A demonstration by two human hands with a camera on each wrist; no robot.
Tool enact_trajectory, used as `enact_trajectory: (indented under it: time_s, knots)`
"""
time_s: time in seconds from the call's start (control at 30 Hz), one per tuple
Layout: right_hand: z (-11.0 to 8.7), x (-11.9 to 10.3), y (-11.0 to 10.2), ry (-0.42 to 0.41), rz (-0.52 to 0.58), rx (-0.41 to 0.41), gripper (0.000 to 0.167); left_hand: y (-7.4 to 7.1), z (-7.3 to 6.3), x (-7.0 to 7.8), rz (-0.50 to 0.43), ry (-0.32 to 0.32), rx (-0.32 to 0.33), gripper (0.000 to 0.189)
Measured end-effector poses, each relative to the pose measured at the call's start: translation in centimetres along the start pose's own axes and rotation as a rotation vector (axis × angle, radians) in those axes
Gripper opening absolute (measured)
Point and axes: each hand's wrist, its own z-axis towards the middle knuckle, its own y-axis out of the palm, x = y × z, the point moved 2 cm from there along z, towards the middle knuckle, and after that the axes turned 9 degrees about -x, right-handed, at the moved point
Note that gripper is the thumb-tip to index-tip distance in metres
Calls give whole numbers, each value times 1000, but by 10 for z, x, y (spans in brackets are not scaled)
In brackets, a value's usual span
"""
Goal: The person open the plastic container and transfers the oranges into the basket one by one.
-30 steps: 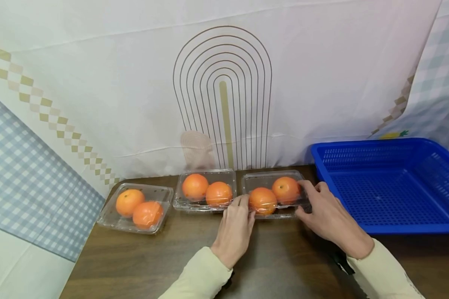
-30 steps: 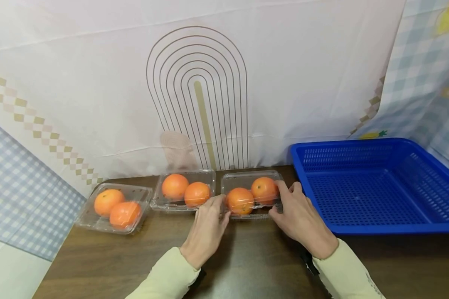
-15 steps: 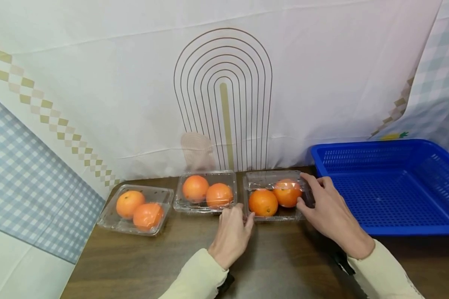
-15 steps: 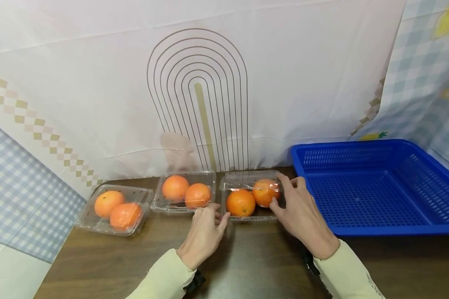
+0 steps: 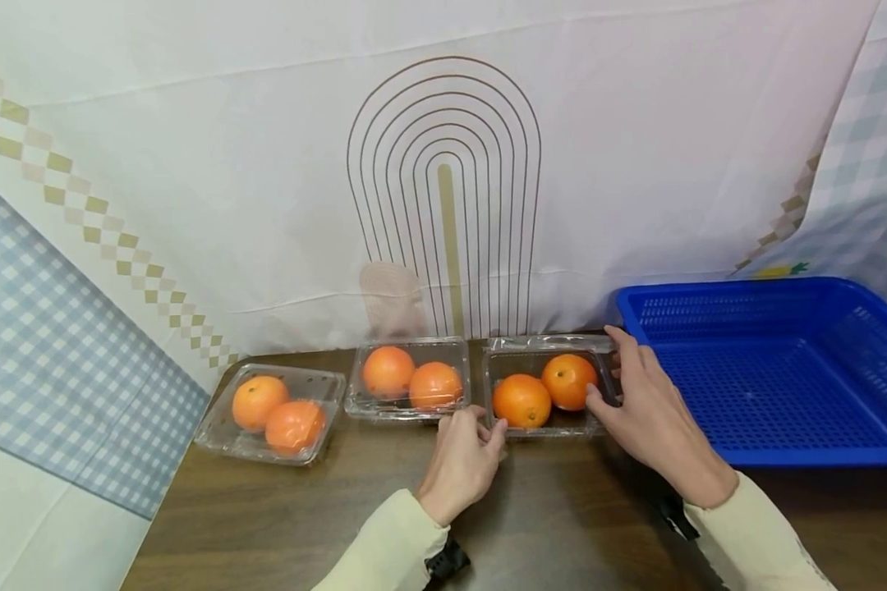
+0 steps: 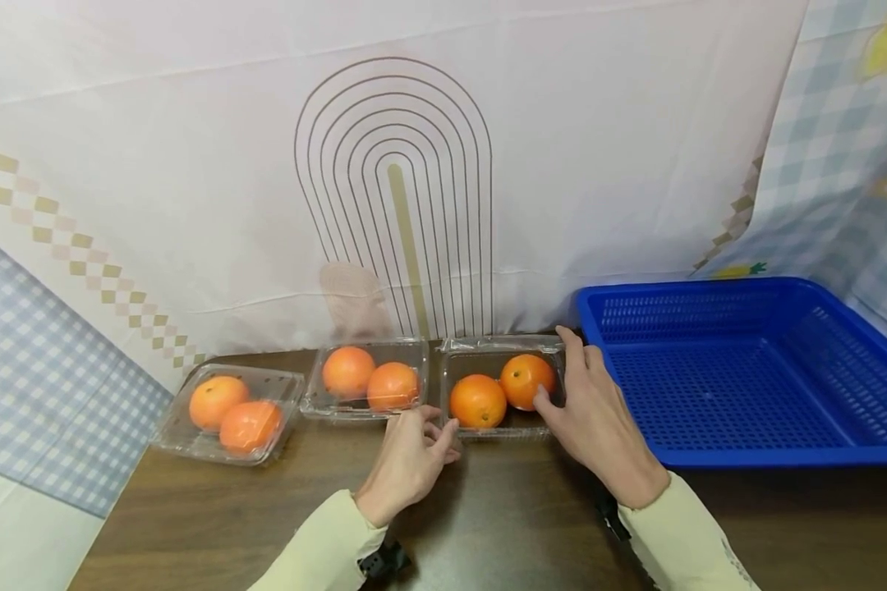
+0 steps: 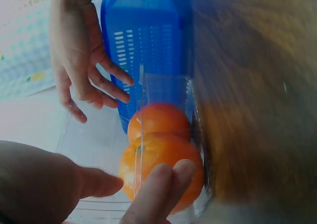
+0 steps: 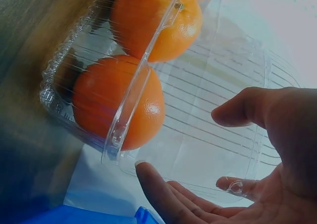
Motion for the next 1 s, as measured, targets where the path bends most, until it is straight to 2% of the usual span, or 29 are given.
enact_trajectory:
  time_s: [0.23,0.43,0.63,0.8,1.0]
  knots:
    - [3,1,-1,1,20,-28,81,6,0,-4,-159,-65,-17,42]
    - [7,0,-5,23,44,-93,88,12,1,-11,-268,-66,34,30]
    - [11,-1,-11,44,83,-171,98,13,-1,-12,-484,-133,78,24]
    - [14,-4,-13,31,106,-177,99,18,-3,-8,-636,-191,108,24]
    - [16,-7,-15,40,122,-175,99,21,-4,-9,-730,-230,88,24]
